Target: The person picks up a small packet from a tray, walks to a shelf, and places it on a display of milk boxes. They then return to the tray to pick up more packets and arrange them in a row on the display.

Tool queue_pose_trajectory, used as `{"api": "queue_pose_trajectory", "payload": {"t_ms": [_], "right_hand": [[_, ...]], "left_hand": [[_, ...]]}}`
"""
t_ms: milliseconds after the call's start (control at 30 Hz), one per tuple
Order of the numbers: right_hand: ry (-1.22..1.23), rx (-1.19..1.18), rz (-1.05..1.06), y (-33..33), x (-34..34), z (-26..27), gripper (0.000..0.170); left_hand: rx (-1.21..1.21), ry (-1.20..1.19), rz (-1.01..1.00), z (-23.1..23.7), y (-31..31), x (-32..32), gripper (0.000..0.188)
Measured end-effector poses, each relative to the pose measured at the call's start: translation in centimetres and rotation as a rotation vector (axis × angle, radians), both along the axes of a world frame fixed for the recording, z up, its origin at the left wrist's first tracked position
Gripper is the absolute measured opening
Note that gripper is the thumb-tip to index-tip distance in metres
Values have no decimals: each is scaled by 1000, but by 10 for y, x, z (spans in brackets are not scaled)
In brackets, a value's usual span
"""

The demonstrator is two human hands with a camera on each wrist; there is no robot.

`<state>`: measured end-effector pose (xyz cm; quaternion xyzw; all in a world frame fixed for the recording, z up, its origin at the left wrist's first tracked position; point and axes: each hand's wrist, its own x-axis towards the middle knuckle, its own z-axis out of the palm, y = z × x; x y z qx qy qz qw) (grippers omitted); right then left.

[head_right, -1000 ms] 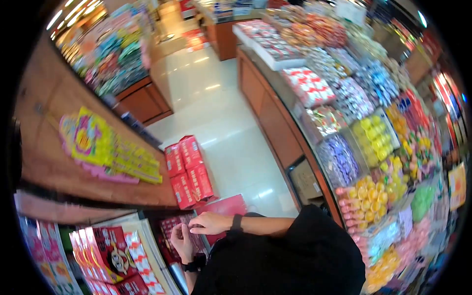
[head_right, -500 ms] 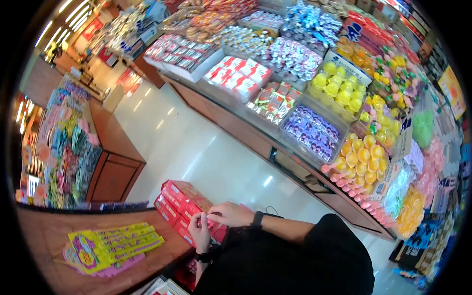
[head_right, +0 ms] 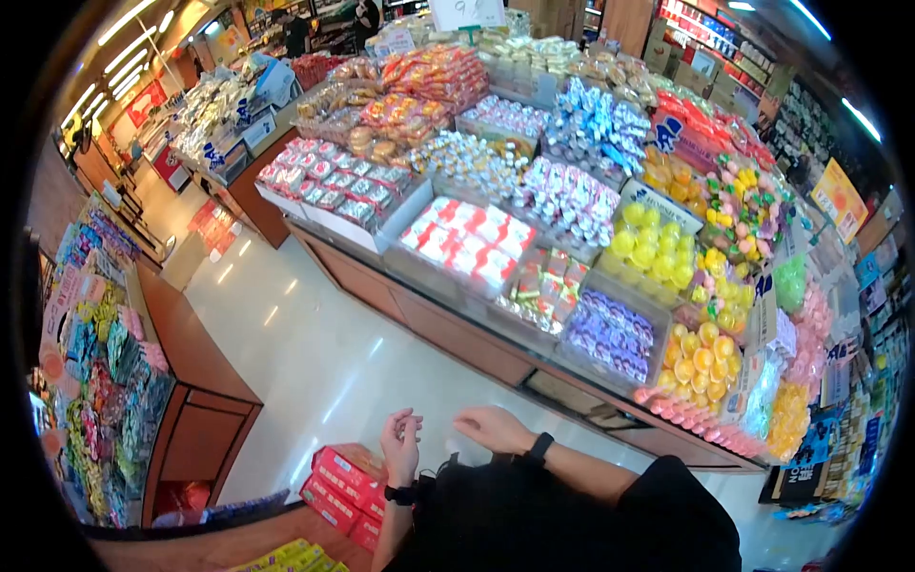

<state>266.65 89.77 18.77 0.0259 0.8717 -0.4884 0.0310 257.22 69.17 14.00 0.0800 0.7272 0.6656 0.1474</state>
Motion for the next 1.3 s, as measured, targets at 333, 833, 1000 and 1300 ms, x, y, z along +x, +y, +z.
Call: {"api": "queue_pose_trajectory", "payload": {"t_ms": [333, 833, 1000, 1300], "right_hand": [[-34, -142, -226, 31, -66, 15, 27], [119, -465, -496, 137, -242, -15, 27], [61, -633, -562, 161, -287, -35, 31], [-112, -986, -750, 179, -317, -34, 36]], "left_hand": [[-82, 133, -140, -16, 46, -102, 35], [-187, 75, -199, 50, 137, -220, 31], [-236, 32, -225, 61, 157, -240, 27], [-98, 25, -360, 66, 216, -323, 23]]}}
